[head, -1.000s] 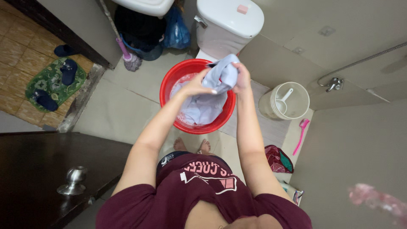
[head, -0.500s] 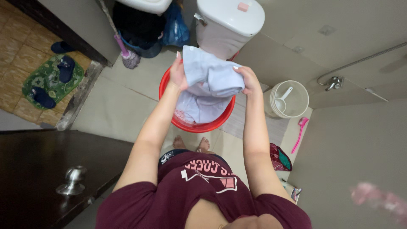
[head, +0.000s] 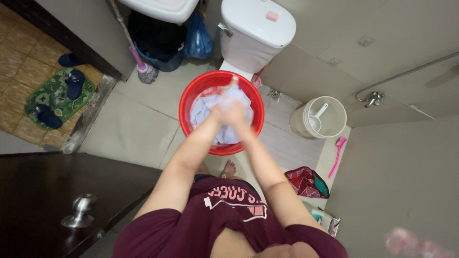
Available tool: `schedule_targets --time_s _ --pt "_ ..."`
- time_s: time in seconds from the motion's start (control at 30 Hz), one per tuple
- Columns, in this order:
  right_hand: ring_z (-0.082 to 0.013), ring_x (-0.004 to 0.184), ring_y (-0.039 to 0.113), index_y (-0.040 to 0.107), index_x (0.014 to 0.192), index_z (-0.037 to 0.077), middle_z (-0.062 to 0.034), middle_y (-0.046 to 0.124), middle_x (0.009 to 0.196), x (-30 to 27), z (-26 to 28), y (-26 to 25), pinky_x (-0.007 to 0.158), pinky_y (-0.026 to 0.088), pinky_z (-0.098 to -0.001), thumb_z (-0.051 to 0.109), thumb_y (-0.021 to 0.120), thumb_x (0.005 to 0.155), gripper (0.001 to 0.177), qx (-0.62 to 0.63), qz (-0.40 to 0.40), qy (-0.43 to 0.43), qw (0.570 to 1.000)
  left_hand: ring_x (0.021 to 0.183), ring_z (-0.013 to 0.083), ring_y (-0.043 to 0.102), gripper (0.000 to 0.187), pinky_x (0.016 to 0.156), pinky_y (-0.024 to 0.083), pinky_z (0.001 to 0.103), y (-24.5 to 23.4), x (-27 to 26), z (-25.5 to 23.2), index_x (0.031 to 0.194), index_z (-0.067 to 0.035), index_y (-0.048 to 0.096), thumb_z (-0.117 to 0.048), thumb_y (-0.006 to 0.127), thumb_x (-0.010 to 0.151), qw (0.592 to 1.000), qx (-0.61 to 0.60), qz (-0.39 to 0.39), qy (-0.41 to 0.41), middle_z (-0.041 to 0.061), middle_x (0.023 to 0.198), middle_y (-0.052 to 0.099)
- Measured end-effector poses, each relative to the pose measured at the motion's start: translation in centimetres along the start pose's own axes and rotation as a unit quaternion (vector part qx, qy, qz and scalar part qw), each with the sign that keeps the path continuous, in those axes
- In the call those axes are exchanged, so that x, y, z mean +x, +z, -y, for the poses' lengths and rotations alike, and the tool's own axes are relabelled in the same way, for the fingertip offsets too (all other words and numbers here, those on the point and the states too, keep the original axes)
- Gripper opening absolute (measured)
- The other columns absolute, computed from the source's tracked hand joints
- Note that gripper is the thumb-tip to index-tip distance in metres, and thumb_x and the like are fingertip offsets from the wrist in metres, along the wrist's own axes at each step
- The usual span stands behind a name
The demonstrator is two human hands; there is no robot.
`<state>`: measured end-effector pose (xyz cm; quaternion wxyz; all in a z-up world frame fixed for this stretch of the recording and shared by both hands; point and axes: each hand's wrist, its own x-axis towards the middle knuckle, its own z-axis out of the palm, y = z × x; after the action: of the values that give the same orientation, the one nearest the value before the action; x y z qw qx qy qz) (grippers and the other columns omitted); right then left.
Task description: The person washes clothes by hand in a red bucket, scrubbing a white garment against itself in soapy water before wringing it out and placing it into a white container.
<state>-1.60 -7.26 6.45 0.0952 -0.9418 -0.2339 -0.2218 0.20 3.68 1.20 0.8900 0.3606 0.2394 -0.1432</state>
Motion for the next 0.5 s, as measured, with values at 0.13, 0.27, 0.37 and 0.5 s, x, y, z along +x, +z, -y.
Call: schedule_targets --time_s 0.13,0.27,0.37,0.5 --pt "-0.0338 0.06 0.068 0.072 0.087 0.004 -0.0155 0.068 0.071 0.1 1.9 0.6 0.058 0.053 -0.0431 0.035 0.077 0.082 0.032 0.257 -0.076 0.179 0.947 0.086 0.0189 0.065 0.05 0.078 0.053 0.037 -1.4 1.5 2.7 0.11 0.002 0.07 -0.048 0.067 0.103 0.997 -0.075 0.018 -0.031 0.009 0.098 0.07" --pt "-0.0336 0.071 0.067 0.07 0.087 0.007 -0.0153 0.068 0.081 0.6 0.7 1.7 0.068 0.052 -0.0455 0.034 0.072 0.099 0.03 0.277 -0.074 0.2 0.937 0.085 0.0188 0.067 0.048 0.077 0.054 0.038 -3.0 1.7 2.9 0.107 0.0 0.071 -0.048 0.067 0.102 0.994 -0.099 0.034 -0.041 0.008 0.096 0.072" --pt "-0.0399 0.058 0.061 0.063 0.066 0.008 -0.0184 0.06 0.062 -5.1 8.0 3.6 0.061 0.051 -0.0483 0.035 0.08 0.083 0.036 0.266 0.003 0.095 0.959 0.084 0.0188 0.068 0.047 0.077 0.056 0.038 -4.7 1.5 3.1 0.104 -0.001 0.072 -0.048 0.067 0.101 0.99 -0.119 0.063 -0.05 0.007 0.094 0.074" --pt "-0.0409 0.064 0.064 0.067 0.08 0.006 -0.0185 0.064 0.073 -4.0 3.4 8.7 0.06 0.05 -0.0494 0.029 0.068 0.091 0.025 0.292 -0.102 0.115 0.944 0.082 0.0187 0.07 0.045 0.077 0.057 0.038 -6.6 1.0 1.6 0.101 -0.003 0.073 -0.048 0.067 0.1 0.994 -0.089 0.027 -0.061 0.007 0.092 0.076"
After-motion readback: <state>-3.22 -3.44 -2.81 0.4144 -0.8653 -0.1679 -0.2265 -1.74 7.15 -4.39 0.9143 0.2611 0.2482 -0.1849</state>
